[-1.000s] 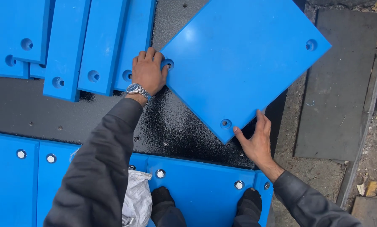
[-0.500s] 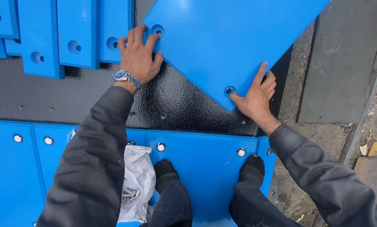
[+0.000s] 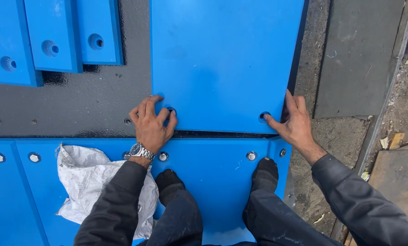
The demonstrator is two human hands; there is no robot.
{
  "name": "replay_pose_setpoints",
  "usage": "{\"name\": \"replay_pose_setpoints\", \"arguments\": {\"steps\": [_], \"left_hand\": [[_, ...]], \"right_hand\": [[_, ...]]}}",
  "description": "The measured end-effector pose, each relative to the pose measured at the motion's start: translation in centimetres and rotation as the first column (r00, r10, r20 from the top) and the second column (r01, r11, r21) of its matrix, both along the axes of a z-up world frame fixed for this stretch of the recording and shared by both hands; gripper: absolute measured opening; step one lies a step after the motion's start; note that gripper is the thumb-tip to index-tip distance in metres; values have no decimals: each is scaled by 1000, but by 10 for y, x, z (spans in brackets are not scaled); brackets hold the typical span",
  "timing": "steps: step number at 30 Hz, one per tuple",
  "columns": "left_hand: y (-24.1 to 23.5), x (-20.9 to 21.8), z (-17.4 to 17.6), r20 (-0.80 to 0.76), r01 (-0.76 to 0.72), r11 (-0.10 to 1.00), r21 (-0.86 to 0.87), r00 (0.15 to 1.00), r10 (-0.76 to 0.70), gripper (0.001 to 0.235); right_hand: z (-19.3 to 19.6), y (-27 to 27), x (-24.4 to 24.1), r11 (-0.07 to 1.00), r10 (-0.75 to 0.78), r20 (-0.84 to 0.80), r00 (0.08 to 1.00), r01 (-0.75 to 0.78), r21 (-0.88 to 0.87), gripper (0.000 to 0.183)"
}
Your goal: The person positions blue plastic plates with pre-drilled holes onto a black steel structure and fastens them by hand, inserting bolts through aligned holes and threading washers and nuts onto them. They lift and align additional plates one at a time, pressing them flush against the structure while starting the fasteners.
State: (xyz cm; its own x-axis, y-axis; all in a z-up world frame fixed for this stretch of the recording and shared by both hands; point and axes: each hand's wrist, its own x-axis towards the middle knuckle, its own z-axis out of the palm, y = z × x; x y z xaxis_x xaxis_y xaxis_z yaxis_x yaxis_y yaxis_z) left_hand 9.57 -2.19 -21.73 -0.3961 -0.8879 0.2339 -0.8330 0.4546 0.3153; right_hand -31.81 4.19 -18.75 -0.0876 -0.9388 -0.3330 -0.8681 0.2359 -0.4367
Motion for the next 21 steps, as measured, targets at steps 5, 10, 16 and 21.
{"name": "replay_pose_setpoints", "arguments": {"steps": [5,10,16,21], "left_hand": [[23,26,-6,17,-86,996,36,996,86,23],[39,39,1,-215,-301,935,188,916,338,47],[41,39,-4,-93,-410,821,397,872,480,58],[44,46,-12,-115,-380,859,342,890,440,57]], "right_hand": [[5,7,23,990,134,-76,988,-129,59,97],[6,9,41,999,7,33,999,-8,50,86],[1,14,42,965,-189,59,980,174,198,56],[-15,12,30,962,-208,117,971,182,203,56]]}}
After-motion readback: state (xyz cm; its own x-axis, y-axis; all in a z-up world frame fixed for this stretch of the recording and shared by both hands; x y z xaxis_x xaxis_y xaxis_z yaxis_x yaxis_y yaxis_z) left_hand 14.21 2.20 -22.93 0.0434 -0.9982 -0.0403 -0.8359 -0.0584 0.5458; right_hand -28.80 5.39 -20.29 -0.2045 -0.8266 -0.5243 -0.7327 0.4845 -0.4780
